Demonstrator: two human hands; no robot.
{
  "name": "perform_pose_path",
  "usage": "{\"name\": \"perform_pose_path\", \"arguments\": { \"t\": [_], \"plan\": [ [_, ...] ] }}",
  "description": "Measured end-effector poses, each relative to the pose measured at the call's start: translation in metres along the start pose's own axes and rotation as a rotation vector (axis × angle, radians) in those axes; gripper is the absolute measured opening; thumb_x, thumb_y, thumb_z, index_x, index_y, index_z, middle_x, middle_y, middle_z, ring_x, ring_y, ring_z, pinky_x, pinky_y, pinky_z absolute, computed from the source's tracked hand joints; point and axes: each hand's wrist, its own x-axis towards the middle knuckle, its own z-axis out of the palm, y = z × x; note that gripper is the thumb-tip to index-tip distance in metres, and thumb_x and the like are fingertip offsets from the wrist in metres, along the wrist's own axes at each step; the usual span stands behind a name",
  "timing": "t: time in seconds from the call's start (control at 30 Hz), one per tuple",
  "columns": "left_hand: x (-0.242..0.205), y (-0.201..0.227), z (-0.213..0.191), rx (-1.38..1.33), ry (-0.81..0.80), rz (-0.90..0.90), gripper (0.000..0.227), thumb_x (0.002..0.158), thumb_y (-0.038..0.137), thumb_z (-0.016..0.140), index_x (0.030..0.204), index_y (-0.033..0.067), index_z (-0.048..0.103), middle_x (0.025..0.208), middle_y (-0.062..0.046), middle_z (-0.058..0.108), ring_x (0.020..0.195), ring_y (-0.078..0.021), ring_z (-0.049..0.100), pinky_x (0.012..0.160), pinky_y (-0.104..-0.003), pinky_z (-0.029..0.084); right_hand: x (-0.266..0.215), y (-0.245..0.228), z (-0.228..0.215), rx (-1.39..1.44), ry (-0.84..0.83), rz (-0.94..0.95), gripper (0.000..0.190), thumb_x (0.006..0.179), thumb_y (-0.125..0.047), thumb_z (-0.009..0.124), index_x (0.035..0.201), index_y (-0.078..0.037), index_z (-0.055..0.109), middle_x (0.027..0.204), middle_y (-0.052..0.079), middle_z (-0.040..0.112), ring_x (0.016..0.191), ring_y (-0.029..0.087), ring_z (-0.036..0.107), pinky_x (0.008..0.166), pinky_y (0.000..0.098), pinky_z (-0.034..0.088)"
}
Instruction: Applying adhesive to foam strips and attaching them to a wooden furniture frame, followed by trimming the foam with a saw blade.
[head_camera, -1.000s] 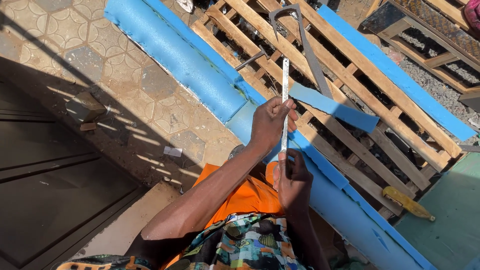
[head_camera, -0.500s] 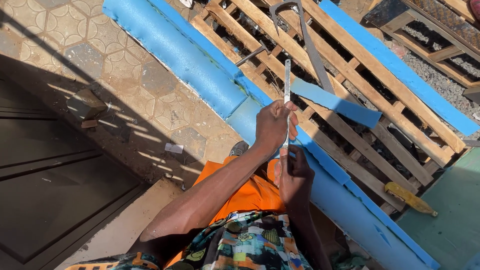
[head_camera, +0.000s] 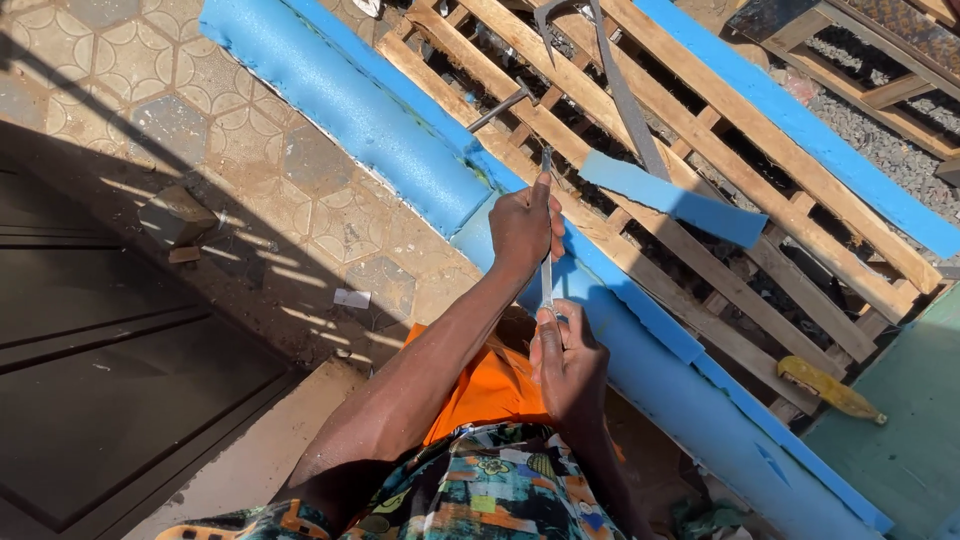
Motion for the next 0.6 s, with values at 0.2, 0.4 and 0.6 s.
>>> {"name": "perform_pose_path", "arguments": {
  "t": [0.2,0.4,0.6],
  "plan": [
    [0.003,0.013,-0.002,-0.097,-0.208,0.036,0.032,0.101,0.028,0.070,0.086,-0.0002,0.071,0.074,-0.021,0.075,0.060,-0.0299,0.076,0.050,-0.033,0.065,0.003,0.011,-0.011,-0.075,0.049,0.050,0.024,0.107,-0.017,0.054,0.110,0.003,0.066,0.049,0.010,0.064,0.039,0.017,0.061,0.043,0.0311,0.054],
    [0.007,0.001,-0.001,0.019,0.055,0.010,0.053,0.110,0.034,0.050,0.075,0.0004,0.069,0.056,-0.016,0.069,0.042,-0.0212,0.068,0.037,-0.030,0.060,-0.002,0.007,0.000,0.004,-0.019,0.049,0.029,0.106,-0.025,0.055,0.114,0.000,0.067,0.049,0.008,0.065,0.039,0.016,0.062,0.043,0.0289,0.056],
    [-0.001,0.008,-0.003,-0.084,-0.199,0.037,0.029,0.098,0.027,0.072,0.090,-0.0007,0.070,0.069,-0.018,0.074,0.054,-0.0265,0.074,0.050,-0.036,0.066,0.000,0.008,-0.013,-0.100,0.041,0.140,0.030,0.106,-0.023,0.054,0.113,0.004,0.067,0.049,0.011,0.064,0.039,0.018,0.061,0.044,0.0326,0.055]
  ]
}}
